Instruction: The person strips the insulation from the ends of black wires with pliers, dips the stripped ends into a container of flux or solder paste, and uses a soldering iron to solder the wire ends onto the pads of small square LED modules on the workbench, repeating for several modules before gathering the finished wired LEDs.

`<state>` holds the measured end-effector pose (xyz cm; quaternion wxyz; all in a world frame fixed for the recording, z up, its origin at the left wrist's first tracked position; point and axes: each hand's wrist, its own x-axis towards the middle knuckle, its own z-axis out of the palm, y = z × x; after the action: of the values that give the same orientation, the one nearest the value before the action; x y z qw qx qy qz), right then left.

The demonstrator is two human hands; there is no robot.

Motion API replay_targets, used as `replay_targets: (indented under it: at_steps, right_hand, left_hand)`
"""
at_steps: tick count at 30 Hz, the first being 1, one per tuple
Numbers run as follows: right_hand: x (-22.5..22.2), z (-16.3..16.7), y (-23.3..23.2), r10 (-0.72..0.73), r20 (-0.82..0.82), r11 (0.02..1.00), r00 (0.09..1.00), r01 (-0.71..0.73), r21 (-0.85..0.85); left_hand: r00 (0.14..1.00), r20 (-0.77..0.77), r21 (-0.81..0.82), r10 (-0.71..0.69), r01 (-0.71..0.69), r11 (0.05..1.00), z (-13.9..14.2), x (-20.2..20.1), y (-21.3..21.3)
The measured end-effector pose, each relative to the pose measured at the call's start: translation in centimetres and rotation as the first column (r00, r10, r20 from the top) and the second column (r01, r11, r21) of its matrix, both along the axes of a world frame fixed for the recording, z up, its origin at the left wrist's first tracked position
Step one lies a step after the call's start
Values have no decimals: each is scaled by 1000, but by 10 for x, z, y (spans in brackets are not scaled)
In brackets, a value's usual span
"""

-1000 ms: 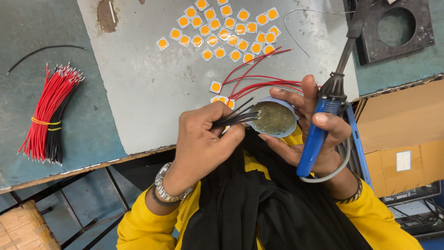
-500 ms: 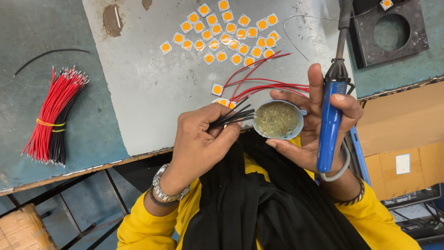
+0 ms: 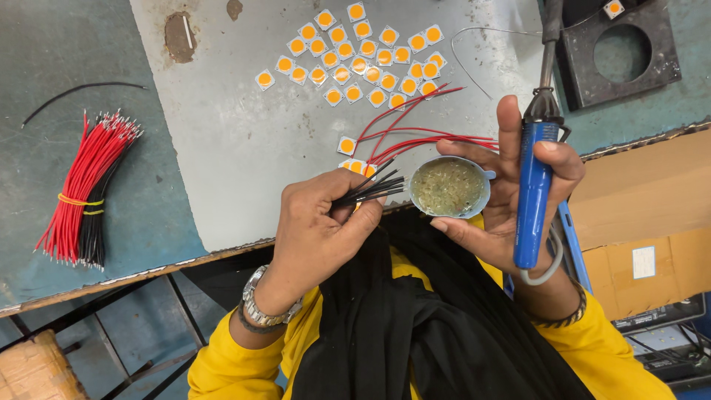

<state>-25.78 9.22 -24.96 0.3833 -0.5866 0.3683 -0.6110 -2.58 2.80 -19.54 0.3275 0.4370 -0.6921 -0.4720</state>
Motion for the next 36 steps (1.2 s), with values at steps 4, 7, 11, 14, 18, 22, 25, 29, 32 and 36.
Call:
replay_targets:
  at_steps: [4,7,11,14,18,22,25,29,32,36]
  right_hand:
    - [3,3,-1,14,-5,1000,1000,-14,12]
    - [6,6,0,15,0,999,1000,-15,30]
    - [6,9,0,9,16,999,1000,-10,39]
    - [5,9,1,7,30,997,1000,-9,73]
    - [5,4,-2,-14,58,998,998,11,57]
    - [-17,-9,-22,-115,-125,991,985,106,-77]
    - [-52,-26,-58,-247,-390,959,887,166,-231]
    - [-91,-51,-107,-380,-613,918,692,364,-158]
    - [-100,-64,-147,-378,-683,921,625,327,-211]
    - [-97,-68,-190,-343,-709,937,616,279,-211]
  left_hand:
    - [1000,-1,-36,2,-2,999,0,2,-1]
    - [1000,5,-60,-9,9,998,0,2,-2]
    - [1000,20,-90,-18,20,996,-1,2,-1]
    - [1000,12,-117,-21,23,993,-2,3,0]
    - [1000,7,-107,-14,15,994,0,5,0]
    - [993,50,-323,103,-82,943,6,19,-1]
    - [904,187,-607,384,-201,769,3,41,-11]
    - [840,247,-648,483,-227,727,-17,68,-25]
    - [896,180,-498,406,-273,823,-37,79,-26]
    - [934,96,-347,345,-293,891,-54,84,-25]
